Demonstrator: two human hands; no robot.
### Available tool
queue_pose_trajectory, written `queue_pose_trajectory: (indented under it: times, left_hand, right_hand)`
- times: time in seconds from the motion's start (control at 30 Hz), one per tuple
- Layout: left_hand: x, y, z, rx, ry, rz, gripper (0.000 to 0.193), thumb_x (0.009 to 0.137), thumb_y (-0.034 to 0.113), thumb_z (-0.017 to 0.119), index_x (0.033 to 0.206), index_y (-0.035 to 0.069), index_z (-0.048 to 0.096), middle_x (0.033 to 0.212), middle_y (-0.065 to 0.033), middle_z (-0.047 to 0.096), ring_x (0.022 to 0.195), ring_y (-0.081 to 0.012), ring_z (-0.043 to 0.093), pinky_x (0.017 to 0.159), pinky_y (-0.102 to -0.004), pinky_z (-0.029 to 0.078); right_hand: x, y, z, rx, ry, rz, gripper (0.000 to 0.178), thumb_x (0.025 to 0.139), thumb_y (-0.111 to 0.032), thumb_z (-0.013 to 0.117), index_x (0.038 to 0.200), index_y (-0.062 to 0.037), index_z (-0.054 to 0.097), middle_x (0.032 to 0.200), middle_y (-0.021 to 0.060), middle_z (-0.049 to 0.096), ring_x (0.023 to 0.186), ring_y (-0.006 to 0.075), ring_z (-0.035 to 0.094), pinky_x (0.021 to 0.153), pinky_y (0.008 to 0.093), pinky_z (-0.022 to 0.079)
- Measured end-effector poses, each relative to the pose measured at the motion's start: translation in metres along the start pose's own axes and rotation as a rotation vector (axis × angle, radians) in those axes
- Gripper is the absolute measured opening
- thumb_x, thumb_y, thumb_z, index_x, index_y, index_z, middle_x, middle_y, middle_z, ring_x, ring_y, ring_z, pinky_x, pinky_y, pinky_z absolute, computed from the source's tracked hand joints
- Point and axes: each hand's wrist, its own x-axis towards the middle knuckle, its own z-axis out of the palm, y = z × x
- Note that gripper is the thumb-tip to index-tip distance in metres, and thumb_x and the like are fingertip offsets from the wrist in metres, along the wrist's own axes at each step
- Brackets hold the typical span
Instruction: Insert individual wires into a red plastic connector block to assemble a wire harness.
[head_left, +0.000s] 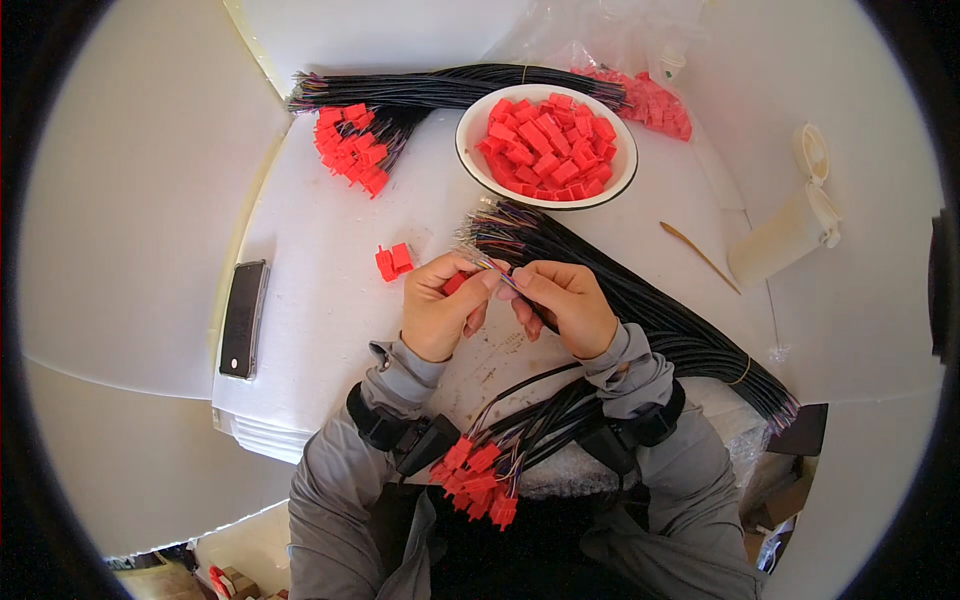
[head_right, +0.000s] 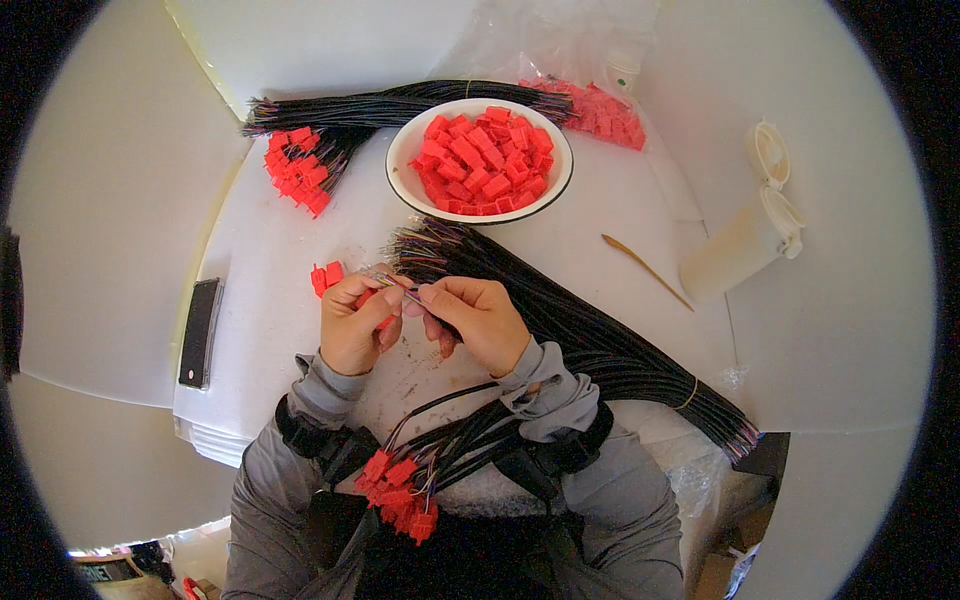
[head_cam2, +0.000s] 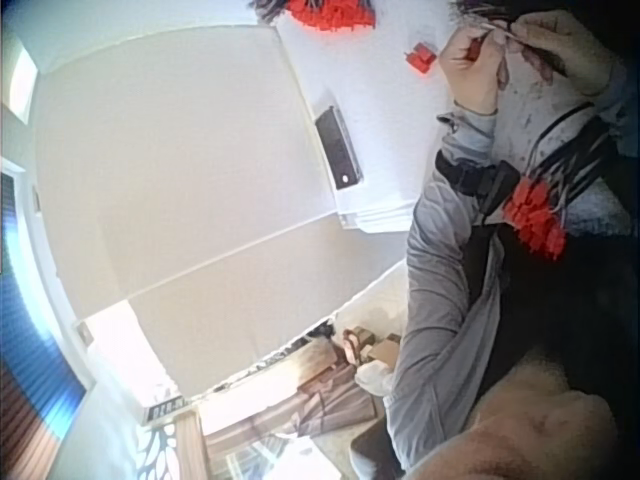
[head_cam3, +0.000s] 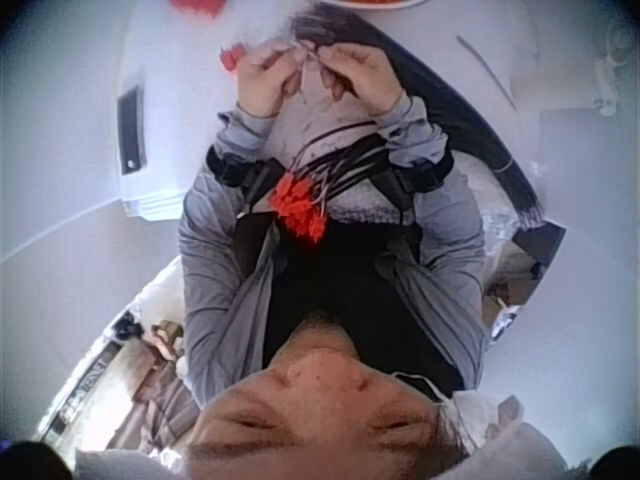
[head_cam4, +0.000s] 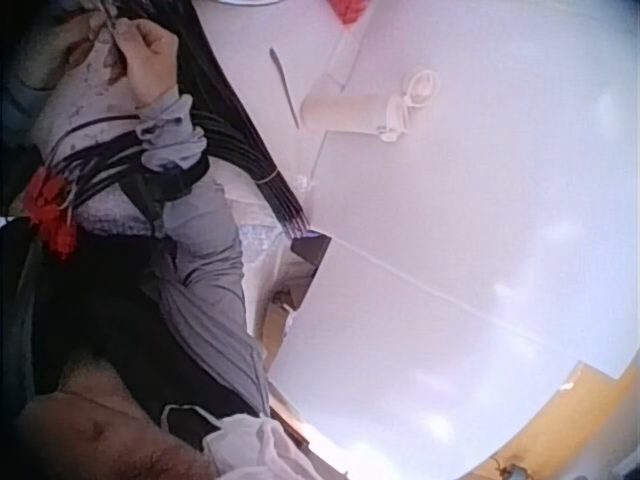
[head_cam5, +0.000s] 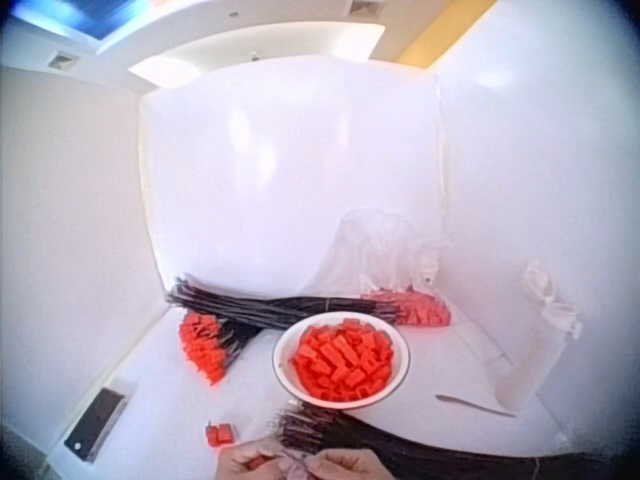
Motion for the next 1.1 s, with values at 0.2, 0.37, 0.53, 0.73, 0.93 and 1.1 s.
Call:
queue_pose_trajectory:
  times: [0.2,0.37,0.53,0.73,0.93,1.1]
  left_hand:
    - [0.0005,-0.0003,0.0015,0.022,0.004,-0.001,0.01,0.08,0.004,0.054,0.087,-0.002,0.058,0.054,-0.0023,0.05,0.035,-0.0046,0.037,0.033,-0.0186,0.027]
    - [0.0005,-0.0011,0.002,0.061,0.038,0.026,0.016,0.081,0.008,0.052,0.09,-0.005,0.056,0.051,-0.0039,0.05,0.033,-0.0063,0.035,0.03,-0.0198,0.024]
    - [0.0007,-0.0007,0.0013,0.048,0.032,0.003,0.02,0.081,0.007,0.052,0.095,-0.006,0.056,0.05,-0.0019,0.047,0.033,-0.0057,0.034,0.031,-0.0195,0.024]
    - [-0.0001,0.0002,0.0015,0.058,0.04,0.019,0.018,0.081,0.007,0.051,0.093,-0.006,0.057,0.056,-0.0019,0.05,0.034,-0.0055,0.035,0.031,-0.019,0.025]
    - [-0.0001,0.002,0.0031,0.084,0.109,-0.03,0.013,0.08,0.006,0.05,0.084,-0.005,0.057,0.055,-0.0018,0.049,0.033,-0.006,0.035,0.03,-0.019,0.025]
    - [-0.0003,0.0012,0.0011,0.049,0.126,-0.049,0.01,0.08,0.007,0.054,0.079,-0.002,0.058,0.056,-0.0014,0.049,0.036,-0.0037,0.036,0.032,-0.0182,0.025]
  right_hand:
    - [0.0003,0.0026,-0.0021,-0.023,0.003,-0.056,0.027,0.087,-0.025,0.047,0.085,-0.0007,0.06,0.06,0.0007,0.05,0.048,0.0064,0.046,0.045,0.0185,0.039]
    - [-0.0002,0.002,-0.0003,-0.022,0.01,-0.054,0.027,0.087,-0.024,0.047,0.083,-0.0005,0.06,0.06,0.0009,0.05,0.048,0.0064,0.047,0.045,0.0184,0.039]
    - [-0.0006,0.0012,0.0007,0.04,0.049,-0.098,0.019,0.083,-0.017,0.053,0.088,0.0003,0.057,0.064,0.0032,0.054,0.051,0.0068,0.049,0.045,0.0188,0.04]
    - [-0.0004,0.0002,0.0009,0.001,0.059,-0.09,0.017,0.08,-0.014,0.056,0.089,0.001,0.055,0.067,0.0045,0.056,0.052,0.0075,0.05,0.045,0.0194,0.041]
    - [-0.0011,0.0008,0.0008,0.05,0.077,-0.109,0.016,0.082,-0.013,0.054,0.089,0.0014,0.055,0.066,0.0063,0.056,0.052,0.0096,0.051,0.046,0.0209,0.042]
    - [-0.0013,-0.0012,0.0011,0.127,0.095,-0.093,0.017,0.084,-0.014,0.049,0.091,0.0017,0.054,0.066,0.0081,0.056,0.052,0.0109,0.051,0.046,0.022,0.042]
